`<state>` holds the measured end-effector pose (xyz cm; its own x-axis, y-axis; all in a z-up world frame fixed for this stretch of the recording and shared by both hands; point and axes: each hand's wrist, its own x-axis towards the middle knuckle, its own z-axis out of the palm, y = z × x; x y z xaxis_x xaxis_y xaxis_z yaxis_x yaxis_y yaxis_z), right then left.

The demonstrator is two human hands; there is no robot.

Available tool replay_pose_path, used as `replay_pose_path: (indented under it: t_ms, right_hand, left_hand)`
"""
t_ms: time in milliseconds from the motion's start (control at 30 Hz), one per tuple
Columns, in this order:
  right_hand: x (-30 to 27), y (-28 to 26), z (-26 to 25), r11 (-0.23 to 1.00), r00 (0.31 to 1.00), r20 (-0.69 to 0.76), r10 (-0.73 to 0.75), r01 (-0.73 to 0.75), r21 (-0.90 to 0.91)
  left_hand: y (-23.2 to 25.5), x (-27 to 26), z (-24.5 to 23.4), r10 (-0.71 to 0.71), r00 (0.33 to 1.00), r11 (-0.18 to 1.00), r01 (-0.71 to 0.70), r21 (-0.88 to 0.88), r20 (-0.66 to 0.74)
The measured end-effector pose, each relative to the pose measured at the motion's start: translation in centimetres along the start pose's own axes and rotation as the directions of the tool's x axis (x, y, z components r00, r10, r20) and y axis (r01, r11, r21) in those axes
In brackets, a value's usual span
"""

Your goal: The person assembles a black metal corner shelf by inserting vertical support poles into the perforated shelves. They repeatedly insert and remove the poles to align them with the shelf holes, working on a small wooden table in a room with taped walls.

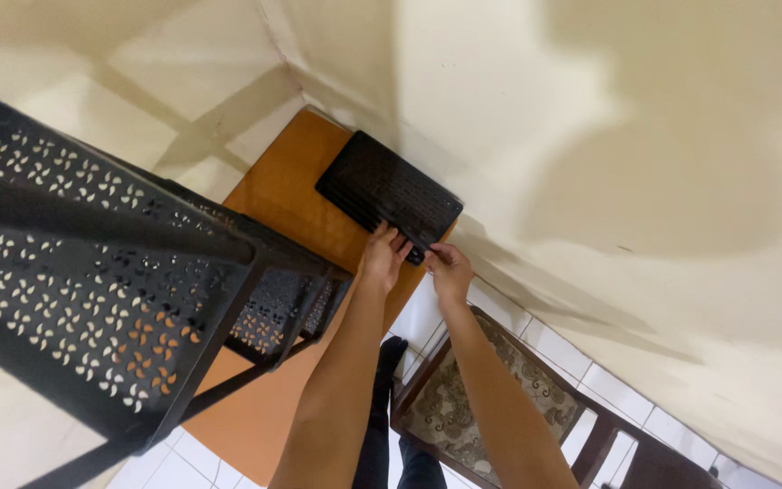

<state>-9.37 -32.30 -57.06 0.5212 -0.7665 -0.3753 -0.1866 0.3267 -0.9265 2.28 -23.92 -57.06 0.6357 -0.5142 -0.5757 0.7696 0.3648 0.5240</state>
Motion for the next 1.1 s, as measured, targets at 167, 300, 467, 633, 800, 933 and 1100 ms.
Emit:
replay_pose_path:
  t_ms: [167, 300, 467, 633, 800, 933, 1100]
  right_hand:
    - [2.7, 1.4, 0.9, 0.995, 0.998, 0.019, -0.060, 0.061, -0.074]
    - [3.9, 2.0, 1.3, 0.987, 0.998, 0.019, -0.067, 0.069, -0.146]
    - [4.4, 1.8, 1.3, 0.956, 0.984, 0.042, -0.172, 0.177, -0.235]
    - [4.0, 1.1, 1.2, 0.859, 0.956, 0.051, -0.290, 0.283, -0.427]
    - [3.1, 0.1, 0.8, 0.835, 0.968, 0.060, -0.245, 0.242, -0.493]
    - [1.6, 0.2, -0.2, 0.929, 0.994, 0.053, -0.099, 0.112, -0.352]
    - [-1.7, 1.2, -1.9, 0.989, 0.985, 0.120, -0.126, 0.134, -0.059]
  left_hand:
    - [-0.7, 1.7, -0.6, -0.022, 1.000, 0.999, 0.023, 0.028, -0.014]
    - [-1.4, 2.3, -0.7, -0.006, 0.997, 1.000, 0.008, 0.024, -0.076]
    - [-1.6, 2.4, -0.6, -0.009, 1.000, 0.997, 0.010, 0.070, -0.005]
    - [-1.6, 2.5, -0.3, -0.002, 1.000, 0.997, 0.003, 0.082, -0.011]
    - [-1.7, 1.4, -0.7, -0.031, 0.996, 0.994, 0.040, 0.098, -0.088]
    - [-1.7, -1.2, -1.4, -0.017, 0.999, 0.991, 0.024, 0.135, -0.050]
    - [-1.7, -5.8, -1.7, -0.018, 1.000, 0.987, 0.021, 0.161, -0.024]
